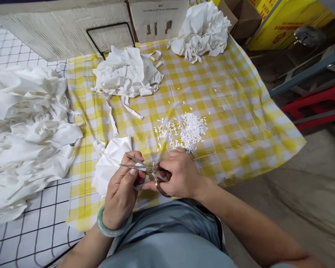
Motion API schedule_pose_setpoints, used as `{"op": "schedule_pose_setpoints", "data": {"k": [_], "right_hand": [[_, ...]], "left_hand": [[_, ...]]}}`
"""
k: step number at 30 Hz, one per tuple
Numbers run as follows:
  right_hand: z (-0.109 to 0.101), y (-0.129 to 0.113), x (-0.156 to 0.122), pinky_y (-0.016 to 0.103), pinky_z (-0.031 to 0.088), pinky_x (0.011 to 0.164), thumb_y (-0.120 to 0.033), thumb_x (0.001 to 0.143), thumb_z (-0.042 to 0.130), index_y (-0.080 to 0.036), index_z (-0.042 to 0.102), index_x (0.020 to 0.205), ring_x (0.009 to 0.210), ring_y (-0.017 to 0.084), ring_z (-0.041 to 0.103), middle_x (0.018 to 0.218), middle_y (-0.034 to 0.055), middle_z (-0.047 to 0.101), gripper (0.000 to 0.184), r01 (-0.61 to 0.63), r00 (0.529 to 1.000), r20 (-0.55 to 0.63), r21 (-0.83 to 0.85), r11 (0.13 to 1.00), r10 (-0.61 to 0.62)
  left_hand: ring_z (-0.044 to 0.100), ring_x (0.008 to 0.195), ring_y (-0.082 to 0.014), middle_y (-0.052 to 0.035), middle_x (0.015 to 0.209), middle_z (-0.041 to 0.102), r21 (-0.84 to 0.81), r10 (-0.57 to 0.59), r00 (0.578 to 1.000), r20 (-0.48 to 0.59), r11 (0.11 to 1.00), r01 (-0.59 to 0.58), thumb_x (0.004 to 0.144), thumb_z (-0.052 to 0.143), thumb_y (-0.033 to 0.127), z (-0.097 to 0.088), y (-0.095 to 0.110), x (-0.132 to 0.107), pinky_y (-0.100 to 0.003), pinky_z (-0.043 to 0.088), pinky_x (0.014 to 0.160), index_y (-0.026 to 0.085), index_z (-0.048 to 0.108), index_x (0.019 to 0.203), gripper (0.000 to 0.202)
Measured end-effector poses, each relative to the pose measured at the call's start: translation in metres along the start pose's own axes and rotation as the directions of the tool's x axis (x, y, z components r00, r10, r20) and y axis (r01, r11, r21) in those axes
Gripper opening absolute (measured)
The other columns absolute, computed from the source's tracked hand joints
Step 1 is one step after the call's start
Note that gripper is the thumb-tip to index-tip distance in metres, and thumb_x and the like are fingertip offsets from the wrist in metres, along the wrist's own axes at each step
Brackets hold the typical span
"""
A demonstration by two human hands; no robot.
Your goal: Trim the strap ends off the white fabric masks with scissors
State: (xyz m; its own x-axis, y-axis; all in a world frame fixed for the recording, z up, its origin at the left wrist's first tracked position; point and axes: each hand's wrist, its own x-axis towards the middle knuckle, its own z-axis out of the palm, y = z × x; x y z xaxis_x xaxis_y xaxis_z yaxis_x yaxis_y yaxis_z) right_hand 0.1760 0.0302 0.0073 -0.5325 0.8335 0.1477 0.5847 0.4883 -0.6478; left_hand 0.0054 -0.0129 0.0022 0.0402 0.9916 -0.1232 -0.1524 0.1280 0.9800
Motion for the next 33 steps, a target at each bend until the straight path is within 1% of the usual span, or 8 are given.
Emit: {"op": "schedule_pose_setpoints", "data": {"k": [13, 17, 20, 23, 26, 29, 31, 33], "right_hand": [[-0.004, 0.037, -0.041, 0.027, 0.029, 0.055, -0.039, 0.079, 0.071, -0.018, 0.047, 0.046, 0.053, 0.011, 0.041, 0.048, -0.0009, 0.047, 0.046, -0.2, 0.966, -0.194, -0.132, 0.971, 0.172], [-0.006, 0.038, -0.044, 0.024, 0.031, 0.052, -0.048, 0.077, 0.073, -0.018, 0.053, 0.052, 0.051, 0.01, 0.041, 0.051, -0.0024, 0.047, 0.044, -0.389, 0.893, -0.187, 0.136, 0.911, 0.409], [-0.009, 0.027, -0.037, 0.024, 0.035, 0.052, -0.05, 0.075, 0.074, -0.018, 0.06, 0.066, 0.054, 0.011, 0.045, 0.059, -0.0019, 0.053, 0.036, -0.383, 0.874, -0.118, 0.427, 0.819, 0.471], [-0.004, 0.011, -0.026, 0.024, 0.039, 0.053, -0.045, 0.079, 0.071, -0.019, 0.061, 0.071, 0.056, 0.011, 0.048, 0.064, -0.0016, 0.055, 0.03, -0.326, 0.912, 0.012, 0.629, 0.706, 0.41], [0.011, -0.004, -0.017, 0.026, 0.044, 0.058, -0.04, 0.086, 0.064, -0.018, 0.062, 0.069, 0.063, 0.014, 0.056, 0.068, 0.0014, 0.06, 0.028, -0.32, 0.935, 0.123, 0.699, 0.64, 0.333], [0.031, -0.013, -0.009, 0.029, 0.049, 0.067, -0.038, 0.084, 0.068, -0.018, 0.063, 0.072, 0.073, 0.017, 0.062, 0.075, 0.0037, 0.064, 0.024, -0.298, 0.951, 0.151, 0.671, 0.679, 0.269], [0.042, -0.016, -0.003, 0.03, 0.05, 0.071, -0.037, 0.08, 0.073, -0.019, 0.064, 0.075, 0.075, 0.017, 0.063, 0.077, 0.0029, 0.064, 0.021, -0.261, 0.963, 0.117, 0.623, 0.737, 0.242], [0.051, -0.017, 0.007, 0.031, 0.051, 0.074, -0.036, 0.08, 0.074, -0.021, 0.064, 0.077, 0.077, 0.017, 0.063, 0.079, 0.0022, 0.064, 0.019, -0.204, 0.974, 0.036, 0.577, 0.791, 0.225]], "left_hand": [[0.05, 0.094, -0.0184, -0.006, 0.096, 0.047, 0.169, -0.016, 0.977, 0.212, 0.985, -0.02, 0.099, 0.039, 0.026, 0.037, -0.009, 0.033, -0.029, 0.043, 0.079, 0.017, 0.056, 0.071, 0.034], [0.051, 0.097, -0.0178, -0.0063, 0.103, 0.047, 0.146, -0.053, 0.973, 0.225, 0.989, 0.02, 0.099, 0.037, 0.025, 0.041, -0.012, 0.036, -0.029, 0.042, 0.084, 0.017, 0.055, 0.072, 0.033], [0.051, 0.103, -0.019, -0.0072, 0.106, 0.05, 0.183, -0.016, 0.965, 0.261, 0.983, -0.033, 0.099, 0.037, 0.024, 0.036, -0.001, 0.03, -0.03, 0.042, 0.089, 0.017, 0.056, 0.075, 0.031], [0.052, 0.108, -0.0199, -0.0073, 0.108, 0.054, 0.294, 0.039, 0.913, 0.406, 0.94, -0.171, 0.098, 0.039, 0.024, 0.013, 0.022, 0.02, -0.032, 0.041, 0.096, 0.018, 0.06, 0.082, 0.026], [0.056, 0.106, -0.0211, -0.0077, 0.106, 0.058, 0.491, 0.128, 0.955, 0.268, 0.835, -0.249, 0.098, 0.037, 0.023, -0.032, 0.037, 0.016, -0.035, 0.043, 0.094, 0.019, 0.057, 0.076, 0.03], [0.053, 0.112, -0.0262, -0.0115, 0.113, 0.058, 0.772, 0.271, 0.96, 0.07, 0.595, -0.224, 0.091, 0.044, 0.016, -0.082, 0.033, 0.024, -0.044, 0.04, 0.098, 0.018, 0.06, 0.086, 0.017], [0.049, 0.117, -0.0295, -0.0137, 0.119, 0.056, 0.848, 0.263, 0.958, 0.117, 0.476, -0.235, 0.085, 0.051, 0.014, -0.102, 0.023, 0.034, -0.049, 0.038, 0.101, 0.017, 0.063, 0.097, 0.017], [0.051, 0.111, -0.0288, -0.0131, 0.114, 0.059, 0.824, 0.231, 0.959, 0.166, 0.502, -0.264, 0.083, 0.055, 0.016, -0.108, 0.014, 0.043, -0.048, 0.041, 0.098, 0.018, 0.064, 0.092, 0.013]]}}
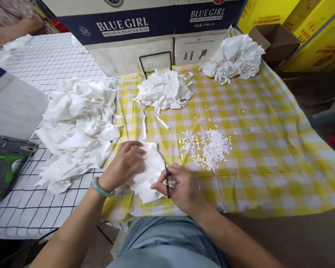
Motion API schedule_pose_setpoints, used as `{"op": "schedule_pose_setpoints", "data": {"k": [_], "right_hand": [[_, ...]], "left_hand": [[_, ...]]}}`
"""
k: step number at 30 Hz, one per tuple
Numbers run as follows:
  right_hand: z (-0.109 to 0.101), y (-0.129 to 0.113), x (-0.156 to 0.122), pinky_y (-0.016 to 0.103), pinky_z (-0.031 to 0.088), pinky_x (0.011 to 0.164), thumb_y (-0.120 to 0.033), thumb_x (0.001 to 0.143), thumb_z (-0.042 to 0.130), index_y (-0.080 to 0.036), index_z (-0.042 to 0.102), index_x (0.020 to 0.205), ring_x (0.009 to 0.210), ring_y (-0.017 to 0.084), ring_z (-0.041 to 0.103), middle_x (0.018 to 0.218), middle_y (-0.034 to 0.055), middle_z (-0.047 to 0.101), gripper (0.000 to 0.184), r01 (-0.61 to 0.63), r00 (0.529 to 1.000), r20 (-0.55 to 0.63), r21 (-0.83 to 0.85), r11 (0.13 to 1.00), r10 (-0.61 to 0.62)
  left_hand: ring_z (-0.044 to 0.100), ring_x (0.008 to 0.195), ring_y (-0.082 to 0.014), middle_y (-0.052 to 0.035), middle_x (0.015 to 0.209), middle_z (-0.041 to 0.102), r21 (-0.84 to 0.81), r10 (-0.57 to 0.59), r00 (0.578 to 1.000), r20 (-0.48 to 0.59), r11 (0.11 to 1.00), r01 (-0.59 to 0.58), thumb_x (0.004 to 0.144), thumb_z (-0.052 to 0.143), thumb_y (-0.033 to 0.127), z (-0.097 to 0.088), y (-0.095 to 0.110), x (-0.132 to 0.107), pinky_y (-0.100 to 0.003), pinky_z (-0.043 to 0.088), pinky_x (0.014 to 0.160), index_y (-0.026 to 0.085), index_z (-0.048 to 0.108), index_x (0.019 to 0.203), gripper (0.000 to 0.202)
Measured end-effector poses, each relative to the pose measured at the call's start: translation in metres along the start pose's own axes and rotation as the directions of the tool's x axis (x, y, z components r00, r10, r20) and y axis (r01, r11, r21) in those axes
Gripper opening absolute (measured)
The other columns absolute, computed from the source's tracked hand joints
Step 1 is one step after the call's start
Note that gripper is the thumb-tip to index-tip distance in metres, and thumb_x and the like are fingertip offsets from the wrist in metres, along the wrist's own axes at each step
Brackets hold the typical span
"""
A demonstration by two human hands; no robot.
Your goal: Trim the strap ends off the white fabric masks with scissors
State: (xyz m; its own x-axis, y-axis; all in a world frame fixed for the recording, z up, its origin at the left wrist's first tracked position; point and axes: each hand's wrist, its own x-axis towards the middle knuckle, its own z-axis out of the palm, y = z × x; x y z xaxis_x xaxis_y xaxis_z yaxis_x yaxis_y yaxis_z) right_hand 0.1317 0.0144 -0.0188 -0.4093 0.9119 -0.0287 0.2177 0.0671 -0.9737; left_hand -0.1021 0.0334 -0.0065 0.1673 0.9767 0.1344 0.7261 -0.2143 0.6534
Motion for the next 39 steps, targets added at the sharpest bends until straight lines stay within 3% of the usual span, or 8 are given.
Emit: {"op": "schedule_pose_setpoints", "data": {"k": [6, 11, 15, 19, 23, 27, 33, 39], "right_hand": [[0.021, -0.002, 0.035, 0.041, 0.048, 0.094, -0.032, 0.063, 0.087, -0.023, 0.049, 0.098, 0.107, 0.026, 0.059, 0.111, 0.0086, 0.06, 0.053, 0.212, 0.962, -0.138, -0.165, 0.963, -0.236], [0.035, -0.016, 0.058, 0.033, 0.048, 0.085, -0.018, 0.076, 0.066, -0.024, 0.049, 0.09, 0.09, 0.018, 0.061, 0.094, 0.0023, 0.062, 0.023, 0.131, 0.987, -0.089, -0.009, 0.991, -0.131], [0.033, -0.04, 0.079, 0.025, 0.042, 0.064, -0.026, 0.071, 0.07, -0.022, 0.049, 0.081, 0.065, 0.011, 0.052, 0.075, -0.0035, 0.055, 0.024, -0.107, 0.993, 0.079, 0.36, 0.927, 0.084], [0.037, -0.059, 0.098, 0.022, 0.035, 0.056, -0.03, 0.066, 0.075, -0.02, 0.052, 0.082, 0.06, 0.008, 0.045, 0.073, -0.005, 0.053, 0.03, -0.207, 0.973, 0.196, 0.504, 0.838, 0.123], [0.061, -0.065, 0.102, 0.021, 0.035, 0.056, -0.031, 0.065, 0.076, -0.02, 0.051, 0.081, 0.059, 0.008, 0.044, 0.07, -0.0065, 0.051, 0.032, -0.227, 0.962, 0.249, 0.516, 0.826, 0.109], [0.083, -0.057, 0.091, 0.023, 0.043, 0.06, -0.041, 0.068, 0.074, -0.021, 0.047, 0.082, 0.061, 0.009, 0.049, 0.069, -0.0065, 0.051, 0.036, -0.268, 0.924, 0.374, 0.493, 0.828, 0.076], [0.042, -0.041, 0.062, 0.033, 0.046, 0.078, -0.043, 0.075, 0.072, -0.021, 0.052, 0.091, 0.086, 0.019, 0.055, 0.089, 0.0027, 0.057, 0.034, -0.027, 0.987, 0.158, -0.059, 0.998, 0.036], [-0.006, -0.035, 0.03, 0.036, 0.039, 0.078, -0.054, 0.068, 0.077, -0.021, 0.054, 0.077, 0.084, 0.022, 0.05, 0.079, 0.0036, 0.06, 0.042, 0.216, 0.975, 0.156, -0.545, 0.81, -0.156]], "left_hand": [[0.052, 0.068, -0.0153, -0.0028, 0.075, 0.056, -0.271, -0.185, 0.982, -0.023, 0.947, 0.172, 0.093, 0.047, 0.028, -0.005, 0.024, -0.004, -0.029, 0.045, 0.063, 0.018, 0.053, 0.084, 0.014], [0.037, 0.053, -0.0075, 0.002, 0.07, 0.049, -0.649, -0.414, 0.868, 0.273, 0.587, 0.484, 0.094, 0.048, 0.04, -0.033, 0.035, -0.02, -0.021, 0.03, 0.048, 0.018, 0.053, 0.085, 0.024], [0.042, 0.059, -0.0099, 0.0006, 0.074, 0.05, -0.454, -0.438, 0.897, 0.058, 0.789, 0.414, 0.094, 0.045, 0.027, -0.047, 0.027, -0.035, -0.023, 0.034, 0.053, 0.018, 0.056, 0.092, 0.015], [0.047, 0.066, -0.0132, -0.0014, 0.074, 0.053, -0.264, -0.209, 0.973, 0.097, 0.937, 0.228, 0.095, 0.046, 0.022, -0.063, 0.031, -0.052, -0.026, 0.038, 0.06, 0.018, 0.058, 0.083, 0.017], [0.055, 0.094, -0.0187, -0.0078, 0.095, 0.057, -0.322, -0.069, 0.997, -0.032, 0.945, 0.055, 0.094, 0.051, 0.022, -0.07, 0.043, -0.057, -0.031, 0.046, 0.081, 0.018, 0.064, 0.085, 0.017], [0.054, 0.11, -0.0228, -0.0099, 0.111, 0.057, -0.576, -0.179, 0.951, -0.254, 0.817, 0.0, 0.094, 0.052, 0.025, -0.05, 0.052, -0.048, -0.036, 0.047, 0.092, 0.019, 0.067, 0.082, 0.02], [0.04, 0.058, -0.0067, -0.0019, 0.09, 0.05, -0.922, -0.52, 0.843, -0.141, 0.38, 0.08, 0.094, 0.055, 0.032, -0.002, 0.058, -0.037, -0.021, 0.036, 0.052, 0.019, 0.063, 0.086, 0.018], [0.052, 0.097, -0.0159, -0.0067, 0.108, 0.048, -0.827, -0.453, 0.88, -0.145, 0.543, 0.143, 0.096, 0.049, 0.031, 0.029, 0.068, -0.036, -0.024, 0.047, 0.074, 0.017, 0.065, 0.079, 0.027]]}}
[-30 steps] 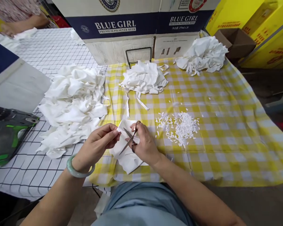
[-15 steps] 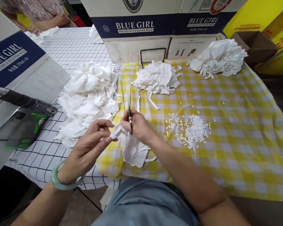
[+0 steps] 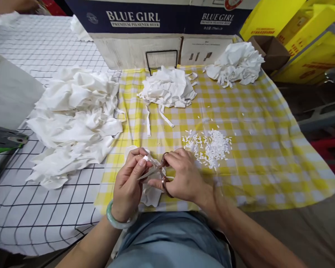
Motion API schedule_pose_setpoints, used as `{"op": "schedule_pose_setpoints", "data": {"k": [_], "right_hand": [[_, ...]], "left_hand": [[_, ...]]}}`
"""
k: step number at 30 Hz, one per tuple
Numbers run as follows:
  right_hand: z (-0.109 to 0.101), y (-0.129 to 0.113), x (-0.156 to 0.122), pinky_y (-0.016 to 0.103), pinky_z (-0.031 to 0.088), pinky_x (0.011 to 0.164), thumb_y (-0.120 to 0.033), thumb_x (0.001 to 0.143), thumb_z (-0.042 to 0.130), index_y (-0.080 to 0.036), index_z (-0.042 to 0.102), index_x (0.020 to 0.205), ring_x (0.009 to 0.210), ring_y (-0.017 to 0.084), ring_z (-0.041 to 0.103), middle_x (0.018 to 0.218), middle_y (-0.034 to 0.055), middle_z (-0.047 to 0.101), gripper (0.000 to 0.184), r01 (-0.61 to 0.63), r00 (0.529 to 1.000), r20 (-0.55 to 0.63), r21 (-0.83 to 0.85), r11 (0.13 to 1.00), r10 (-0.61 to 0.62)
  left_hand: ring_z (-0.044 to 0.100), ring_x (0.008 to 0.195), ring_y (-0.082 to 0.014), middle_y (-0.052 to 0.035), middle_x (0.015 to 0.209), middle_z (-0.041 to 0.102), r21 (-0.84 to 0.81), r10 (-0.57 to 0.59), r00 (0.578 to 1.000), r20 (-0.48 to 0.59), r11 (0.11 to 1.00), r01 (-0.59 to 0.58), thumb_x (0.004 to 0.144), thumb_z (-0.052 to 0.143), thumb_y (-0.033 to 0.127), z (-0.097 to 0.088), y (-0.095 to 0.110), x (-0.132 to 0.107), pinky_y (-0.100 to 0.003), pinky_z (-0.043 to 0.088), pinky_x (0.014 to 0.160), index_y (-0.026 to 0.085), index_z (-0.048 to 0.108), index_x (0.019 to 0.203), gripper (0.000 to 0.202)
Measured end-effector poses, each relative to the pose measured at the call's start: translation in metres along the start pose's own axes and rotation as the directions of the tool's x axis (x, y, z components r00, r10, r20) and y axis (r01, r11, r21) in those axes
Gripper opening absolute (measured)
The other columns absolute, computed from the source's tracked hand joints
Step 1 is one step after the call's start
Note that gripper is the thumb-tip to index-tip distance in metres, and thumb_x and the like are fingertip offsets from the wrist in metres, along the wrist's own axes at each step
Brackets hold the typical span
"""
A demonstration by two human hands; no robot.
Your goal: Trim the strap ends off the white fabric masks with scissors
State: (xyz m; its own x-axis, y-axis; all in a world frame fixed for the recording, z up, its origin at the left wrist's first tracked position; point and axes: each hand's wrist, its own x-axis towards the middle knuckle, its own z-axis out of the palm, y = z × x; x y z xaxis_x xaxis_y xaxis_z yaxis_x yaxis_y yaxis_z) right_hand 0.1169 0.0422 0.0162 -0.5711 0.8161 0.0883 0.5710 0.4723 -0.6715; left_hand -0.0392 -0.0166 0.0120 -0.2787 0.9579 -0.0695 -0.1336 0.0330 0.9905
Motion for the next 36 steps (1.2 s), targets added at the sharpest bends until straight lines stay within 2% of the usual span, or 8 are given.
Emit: {"op": "schedule_pose_setpoints", "data": {"k": [3, 5, 8, 15, 20, 25, 36], "right_hand": [[-0.005, 0.004, -0.01, 0.034, 0.037, 0.075, -0.057, 0.068, 0.077, -0.02, 0.054, 0.066, 0.073, 0.019, 0.049, 0.065, 0.0008, 0.059, 0.043, -0.02, 0.999, 0.035, -0.045, 0.999, 0.021], [-0.007, 0.006, -0.014, 0.033, 0.036, 0.072, -0.058, 0.069, 0.076, -0.02, 0.054, 0.062, 0.067, 0.017, 0.049, 0.06, 0.0002, 0.058, 0.044, -0.042, 0.998, 0.053, -0.051, 0.998, 0.045], [-0.012, 0.008, -0.016, 0.031, 0.035, 0.067, -0.06, 0.07, 0.075, -0.019, 0.054, 0.057, 0.062, 0.015, 0.048, 0.056, -0.0002, 0.055, 0.047, -0.065, 0.995, 0.072, -0.062, 0.996, 0.07], [-0.014, 0.01, -0.015, 0.029, 0.033, 0.065, -0.064, 0.067, 0.074, -0.019, 0.05, 0.05, 0.055, 0.013, 0.044, 0.051, -0.0016, 0.049, 0.053, -0.053, 0.996, 0.069, -0.088, 0.995, 0.059], [-0.015, 0.012, -0.014, 0.029, 0.033, 0.065, -0.063, 0.07, 0.072, -0.02, 0.051, 0.051, 0.055, 0.013, 0.045, 0.051, -0.0015, 0.049, 0.052, -0.028, 0.998, 0.056, -0.106, 0.994, 0.034], [-0.013, 0.014, -0.014, 0.029, 0.033, 0.064, -0.064, 0.07, 0.072, -0.02, 0.05, 0.05, 0.054, 0.012, 0.045, 0.05, -0.0018, 0.049, 0.053, -0.031, 0.999, 0.041, -0.092, 0.995, 0.035], [-0.014, 0.02, -0.02, 0.027, 0.033, 0.062, -0.055, 0.072, 0.074, -0.019, 0.05, 0.049, 0.053, 0.011, 0.046, 0.051, -0.0019, 0.052, 0.049, -0.057, 0.998, 0.009, -0.064, 0.996, 0.058]], "left_hand": [[0.049, 0.114, -0.0223, -0.0084, 0.11, 0.049, 0.11, 0.001, 1.0, 0.026, 0.994, -0.004, 0.097, 0.047, 0.03, 0.007, -0.003, -0.003, -0.03, 0.047, 0.086, 0.018, 0.066, 0.079, 0.028], [0.049, 0.114, -0.0234, -0.0088, 0.109, 0.05, 0.16, 0.009, 0.999, 0.047, 0.987, -0.016, 0.097, 0.047, 0.029, 0.009, -0.003, -0.004, -0.033, 0.047, 0.089, 0.019, 0.066, 0.081, 0.027], [0.047, 0.115, -0.0233, -0.009, 0.104, 0.051, 0.21, 0.082, 0.994, 0.076, 0.973, -0.096, 0.097, 0.046, 0.025, 0.01, -0.004, -0.004, -0.035, 0.044, 0.093, 0.019, 0.064, 0.082, 0.024], [0.046, 0.113, -0.0221, -0.0074, 0.103, 0.049, 0.262, 0.187, 0.974, 0.131, 0.94, -0.216, 0.096, 0.045, 0.019, 0.013, -0.007, -0.003, -0.037, 0.041, 0.096, 0.02, 0.059, 0.08, 0.021], [0.048, 0.112, -0.0229, -0.0079, 0.106, 0.048, 0.28, 0.189, 0.973, 0.134, 0.934, -0.22, 0.096, 0.045, 0.02, 0.015, -0.008, -0.003, -0.039, 0.043, 0.095, 0.02, 0.059, 0.081, 0.02], [0.047, 0.113, -0.0201, -0.0059, 0.107, 0.048, 0.27, 0.184, 0.97, 0.159, 0.937, -0.221, 0.095, 0.046, 0.016, 0.015, -0.008, -0.003, -0.036, 0.041, 0.097, 0.021, 0.061, 0.084, 0.019], [0.048, 0.11, -0.0213, -0.0081, 0.102, 0.05, 0.342, 0.171, 0.966, 0.195, 0.911, -0.23, 0.097, 0.044, 0.019, 0.025, -0.007, 0.0, -0.036, 0.044, 0.096, 0.019, 0.059, 0.081, 0.022]]}}
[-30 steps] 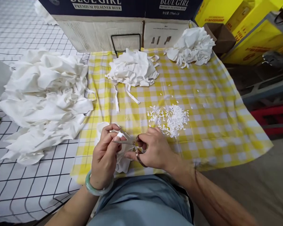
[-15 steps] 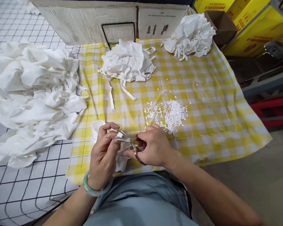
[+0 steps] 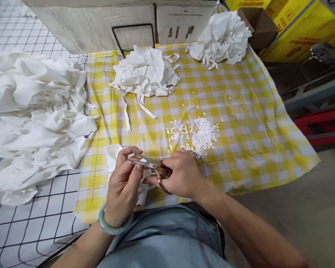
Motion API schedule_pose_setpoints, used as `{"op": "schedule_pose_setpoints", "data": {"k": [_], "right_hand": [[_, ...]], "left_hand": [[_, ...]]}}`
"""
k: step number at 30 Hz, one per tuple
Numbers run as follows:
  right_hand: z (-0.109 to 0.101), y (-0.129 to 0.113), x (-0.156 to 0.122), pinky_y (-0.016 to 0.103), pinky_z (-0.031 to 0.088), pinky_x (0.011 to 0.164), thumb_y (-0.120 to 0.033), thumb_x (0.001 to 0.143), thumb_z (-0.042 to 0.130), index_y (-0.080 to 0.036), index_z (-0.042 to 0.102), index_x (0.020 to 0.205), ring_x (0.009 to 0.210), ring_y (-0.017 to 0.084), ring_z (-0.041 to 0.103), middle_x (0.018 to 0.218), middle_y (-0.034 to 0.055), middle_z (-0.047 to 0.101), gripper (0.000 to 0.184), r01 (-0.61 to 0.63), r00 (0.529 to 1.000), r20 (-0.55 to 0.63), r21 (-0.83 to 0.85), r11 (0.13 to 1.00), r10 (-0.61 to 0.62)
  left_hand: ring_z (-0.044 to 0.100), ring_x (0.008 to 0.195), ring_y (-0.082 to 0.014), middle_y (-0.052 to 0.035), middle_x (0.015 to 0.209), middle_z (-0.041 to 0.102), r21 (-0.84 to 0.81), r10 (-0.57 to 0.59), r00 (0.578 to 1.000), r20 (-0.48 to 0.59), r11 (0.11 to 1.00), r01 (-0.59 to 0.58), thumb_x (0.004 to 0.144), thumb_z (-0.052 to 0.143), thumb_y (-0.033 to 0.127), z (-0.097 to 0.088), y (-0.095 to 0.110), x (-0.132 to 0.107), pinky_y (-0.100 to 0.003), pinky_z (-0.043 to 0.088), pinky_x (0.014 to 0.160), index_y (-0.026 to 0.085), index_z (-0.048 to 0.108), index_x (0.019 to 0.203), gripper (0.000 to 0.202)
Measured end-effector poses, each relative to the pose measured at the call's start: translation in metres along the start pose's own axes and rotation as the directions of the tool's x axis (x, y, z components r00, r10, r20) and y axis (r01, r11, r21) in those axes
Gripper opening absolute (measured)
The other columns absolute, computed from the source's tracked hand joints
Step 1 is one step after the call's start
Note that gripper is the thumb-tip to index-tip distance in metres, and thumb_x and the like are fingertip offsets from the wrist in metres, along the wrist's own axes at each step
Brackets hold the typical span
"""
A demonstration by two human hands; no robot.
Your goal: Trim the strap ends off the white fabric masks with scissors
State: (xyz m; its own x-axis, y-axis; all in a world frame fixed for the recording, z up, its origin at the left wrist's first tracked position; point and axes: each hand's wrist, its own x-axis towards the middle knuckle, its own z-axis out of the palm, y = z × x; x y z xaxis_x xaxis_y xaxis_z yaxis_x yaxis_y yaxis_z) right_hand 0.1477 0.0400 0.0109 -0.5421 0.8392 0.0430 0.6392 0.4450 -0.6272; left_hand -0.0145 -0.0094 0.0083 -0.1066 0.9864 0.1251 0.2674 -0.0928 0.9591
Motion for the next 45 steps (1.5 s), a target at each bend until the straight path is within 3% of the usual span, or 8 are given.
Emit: {"op": "schedule_pose_setpoints", "data": {"k": [13, 20, 24, 27, 32, 38, 42, 45], "right_hand": [[-0.008, 0.039, -0.049, 0.024, 0.028, 0.047, -0.058, 0.075, 0.07, -0.018, 0.049, 0.047, 0.047, 0.009, 0.039, 0.046, -0.0032, 0.043, 0.053, -0.395, 0.916, -0.055, 0.041, 0.918, 0.397], [-0.012, 0.018, -0.033, 0.04, 0.051, 0.091, -0.048, 0.057, 0.088, -0.025, 0.045, 0.122, 0.114, 0.028, 0.057, 0.135, 0.0138, 0.052, 0.081, -0.168, 0.984, -0.006, 0.321, 0.932, 0.179], [0.027, -0.015, -0.011, 0.046, 0.04, 0.107, -0.022, 0.061, 0.085, -0.021, 0.046, 0.119, 0.127, 0.032, 0.047, 0.136, 0.0151, 0.049, 0.071, 0.063, 0.987, 0.12, 0.302, 0.951, -0.104], [0.052, -0.031, 0.005, 0.038, 0.048, 0.089, -0.001, 0.065, 0.062, -0.021, 0.05, 0.094, 0.102, 0.025, 0.057, 0.105, 0.0067, 0.061, 0.037, 0.066, 0.989, 0.109, 0.276, 0.959, -0.099], [0.017, -0.046, 0.072, 0.022, 0.042, 0.061, -0.002, 0.064, 0.056, -0.022, 0.049, 0.085, 0.069, 0.012, 0.054, 0.078, -0.0037, 0.056, 0.03, 0.015, 0.997, -0.07, 0.477, 0.879, 0.021], [-0.079, -0.022, 0.207, 0.03, 0.045, 0.068, -0.02, 0.063, 0.069, -0.022, 0.046, 0.086, 0.072, 0.017, 0.056, 0.084, 0.0004, 0.059, 0.033, 0.023, 0.89, -0.442, 0.295, 0.955, 0.115], [-0.074, 0.025, 0.219, 0.041, 0.045, 0.084, -0.034, 0.056, 0.081, -0.022, 0.045, 0.09, 0.09, 0.025, 0.055, 0.096, 0.007, 0.059, 0.051, -0.017, 0.74, -0.669, 0.097, 0.995, 0.077], [-0.029, 0.028, 0.193, 0.036, 0.047, 0.075, -0.034, 0.065, 0.075, -0.022, 0.047, 0.085, 0.075, 0.019, 0.055, 0.082, 0.0017, 0.059, 0.036, -0.003, 0.885, -0.447, 0.275, 0.961, 0.13]], "left_hand": [[0.052, 0.107, -0.0187, -0.0073, 0.098, 0.054, 0.011, 0.056, 0.977, 0.204, 0.998, -0.06, 0.094, 0.046, 0.014, 0.041, 0.002, 0.015, -0.029, 0.046, 0.086, 0.018, 0.06, 0.079, 0.021], [0.053, 0.118, -0.0277, -0.0141, 0.121, 0.054, 0.479, 0.135, 0.981, 0.141, 0.858, -0.187, 0.087, 0.061, 0.024, -0.039, -0.01, 0.007, -0.044, 0.044, 0.099, 0.018, 0.057, 0.095, 0.01], [0.044, 0.13, -0.0365, -0.0194, 0.139, 0.047, 0.582, -0.001, 0.959, 0.283, 0.795, -0.171, 0.079, 0.071, 0.034, -0.07, -0.03, -0.019, -0.055, 0.041, 0.104, 0.019, 0.042, 0.135, 0.065], [0.058, 0.112, -0.0276, -0.0146, 0.122, 0.059, 0.438, -0.039, 0.928, 0.371, 0.888, -0.138, 0.088, 0.054, 0.02, -0.071, -0.028, -0.028, -0.042, 0.051, 0.093, 0.02, 0.053, 0.125, 0.037], [0.06, 0.076, -0.0174, -0.0035, 0.084, 0.062, 0.36, 0.118, 0.986, 0.121, 0.92, -0.154, 0.082, 0.052, 0.01, -0.075, 0.01, 0.042, -0.028, 0.05, 0.069, 0.019, 0.061, 0.09, 0.015], [0.063, 0.099, -0.0219, -0.0119, 0.117, 0.062, 0.335, 0.233, 0.953, -0.193, 0.929, -0.159, 0.08, 0.064, 0.022, -0.066, 0.02, 0.182, -0.033, 0.053, 0.081, 0.015, 0.051, 0.124, 0.047], [0.057, 0.116, -0.028, -0.0149, 0.124, 0.059, 0.426, 0.195, 0.964, -0.18, 0.899, -0.102, 0.078, 0.065, 0.02, -0.058, -0.034, 0.158, -0.043, 0.047, 0.097, 0.015, 0.057, 0.118, 0.041], [0.049, 0.123, -0.033, -0.0181, 0.127, 0.055, 0.521, 0.173, 0.958, -0.228, 0.853, -0.03, 0.077, 0.061, 0.014, -0.077, -0.066, 0.116, -0.052, 0.037, 0.106, 0.014, 0.059, 0.113, 0.036]]}}
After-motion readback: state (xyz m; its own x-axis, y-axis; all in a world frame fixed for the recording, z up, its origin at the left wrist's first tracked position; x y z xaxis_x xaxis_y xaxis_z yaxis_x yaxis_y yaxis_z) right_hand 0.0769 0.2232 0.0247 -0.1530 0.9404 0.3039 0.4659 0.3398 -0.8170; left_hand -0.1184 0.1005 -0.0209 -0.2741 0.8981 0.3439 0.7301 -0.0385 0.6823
